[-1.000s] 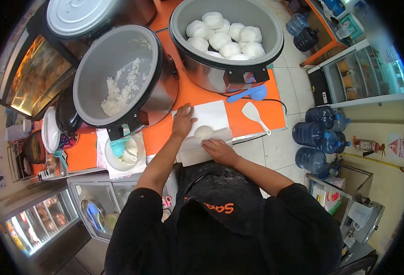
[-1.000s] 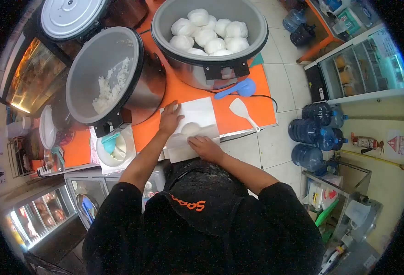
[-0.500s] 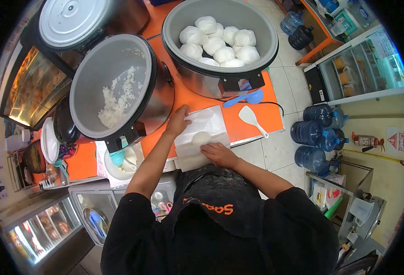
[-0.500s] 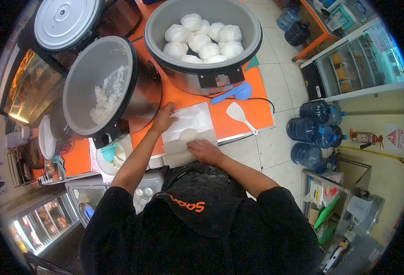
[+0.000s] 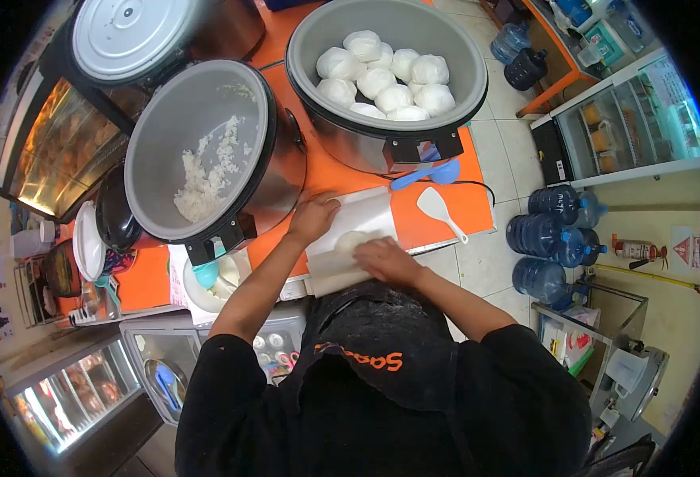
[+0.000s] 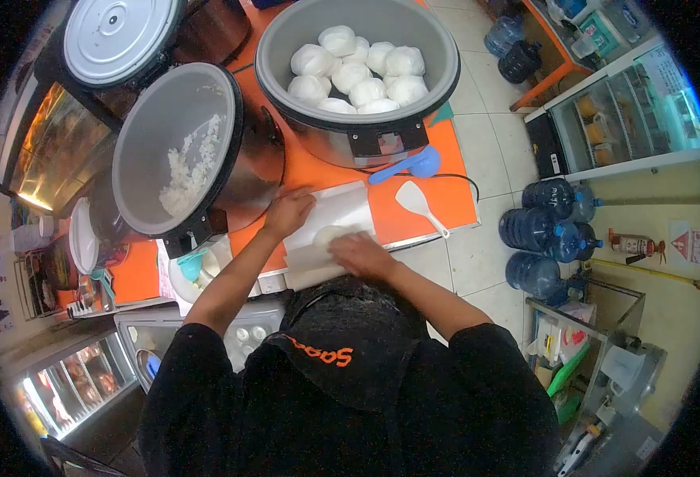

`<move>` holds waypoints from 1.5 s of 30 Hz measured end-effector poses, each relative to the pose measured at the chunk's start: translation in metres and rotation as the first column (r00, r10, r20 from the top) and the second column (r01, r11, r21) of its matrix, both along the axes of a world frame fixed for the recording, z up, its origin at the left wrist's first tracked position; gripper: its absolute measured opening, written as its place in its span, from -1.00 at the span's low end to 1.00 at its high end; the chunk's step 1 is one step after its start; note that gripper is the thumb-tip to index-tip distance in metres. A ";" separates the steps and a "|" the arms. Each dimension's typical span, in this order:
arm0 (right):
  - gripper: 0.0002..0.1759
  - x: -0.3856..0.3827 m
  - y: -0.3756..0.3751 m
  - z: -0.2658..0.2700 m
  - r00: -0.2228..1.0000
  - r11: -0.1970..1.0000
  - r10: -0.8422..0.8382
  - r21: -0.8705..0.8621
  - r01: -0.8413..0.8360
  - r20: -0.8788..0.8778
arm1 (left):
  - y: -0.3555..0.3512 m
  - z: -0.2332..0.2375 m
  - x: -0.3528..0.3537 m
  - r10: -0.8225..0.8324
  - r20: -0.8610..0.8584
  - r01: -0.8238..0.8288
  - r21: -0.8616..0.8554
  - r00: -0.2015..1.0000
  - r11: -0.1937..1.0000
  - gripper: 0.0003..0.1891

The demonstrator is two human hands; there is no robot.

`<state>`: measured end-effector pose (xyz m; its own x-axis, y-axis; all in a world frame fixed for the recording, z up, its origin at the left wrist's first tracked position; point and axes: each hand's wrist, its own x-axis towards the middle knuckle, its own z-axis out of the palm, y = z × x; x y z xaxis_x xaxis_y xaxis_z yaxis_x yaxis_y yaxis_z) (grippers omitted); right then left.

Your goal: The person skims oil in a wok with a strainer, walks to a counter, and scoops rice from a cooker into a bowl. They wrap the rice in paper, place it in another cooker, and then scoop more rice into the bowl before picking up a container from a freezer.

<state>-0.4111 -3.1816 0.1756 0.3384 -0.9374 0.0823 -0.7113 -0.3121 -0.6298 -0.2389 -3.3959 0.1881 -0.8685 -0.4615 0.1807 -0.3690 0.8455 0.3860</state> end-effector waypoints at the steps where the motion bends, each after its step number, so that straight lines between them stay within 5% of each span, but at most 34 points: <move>1: -0.52 -0.003 -0.008 0.010 0.996 0.995 -0.082 -0.056 0.080 -0.034 | 0.001 0.003 0.004 -0.057 -0.114 0.052 -0.042 0.992 0.998 -0.86; 5: -0.56 -0.016 -0.054 0.052 0.946 0.936 -0.290 -0.247 0.250 -0.145 | 0.013 0.017 0.014 -0.114 0.048 0.102 0.208 0.992 0.973 -0.88; 7: -0.64 -0.028 -0.070 0.043 0.936 0.958 -0.236 -0.221 0.180 -0.261 | 0.019 0.027 0.016 -0.149 0.212 0.072 0.332 0.966 0.940 -0.86; 9: -0.72 -0.041 -0.074 0.021 0.909 0.997 -0.060 -0.075 0.032 -0.413 | 0.028 0.025 0.021 -0.117 0.132 0.069 0.322 0.984 0.944 -0.87; 16: -0.79 -0.038 -0.042 0.022 0.968 0.993 0.016 -0.111 -0.046 -0.252 | 0.048 0.019 0.044 -0.057 0.083 0.018 0.407 0.995 0.913 -0.88; 24: -0.71 -0.025 0.004 0.011 0.984 0.990 0.018 -0.134 -0.042 -0.178 | 0.084 0.012 0.060 -0.065 -0.045 0.072 0.190 0.997 0.979 -0.85; 29: -0.59 -0.025 0.011 -0.017 0.951 0.983 0.044 -0.156 -0.096 -0.305 | 0.089 -0.056 0.074 -0.101 -0.074 0.108 0.097 0.992 0.989 -0.85; 31: -0.59 -0.025 0.011 -0.030 0.963 0.975 0.054 -0.196 -0.108 -0.263 | 0.093 -0.066 0.075 -0.084 -0.175 0.102 0.098 0.981 0.990 -0.84; 35: -0.70 -0.011 0.010 -0.029 0.993 0.959 -0.003 -0.282 -0.031 -0.119 | 0.107 -0.062 0.078 -0.050 -0.117 0.073 0.205 0.992 0.976 -0.79; 38: -0.74 -0.006 0.006 -0.030 0.995 0.967 -0.050 -0.252 0.026 -0.091 | 0.118 -0.077 0.077 0.004 -0.179 0.013 0.094 0.984 0.996 -0.75; 41: -0.73 -0.004 0.005 -0.038 0.994 0.971 -0.067 -0.235 0.045 -0.085 | 0.131 -0.061 0.080 0.093 -0.205 -0.029 0.292 0.974 0.956 -0.61; 45: -0.58 0.002 0.014 -0.032 0.994 0.987 -0.088 -0.140 0.079 -0.061 | 0.141 -0.061 0.088 0.154 -0.266 -0.054 0.347 0.952 0.936 -0.49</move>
<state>-0.4087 -3.1674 0.1434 0.2683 -0.9440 0.1923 -0.7773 -0.3300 -0.5356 -0.1511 -3.2553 0.1270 -0.7469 -0.6227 0.2334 -0.2805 0.6132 0.7384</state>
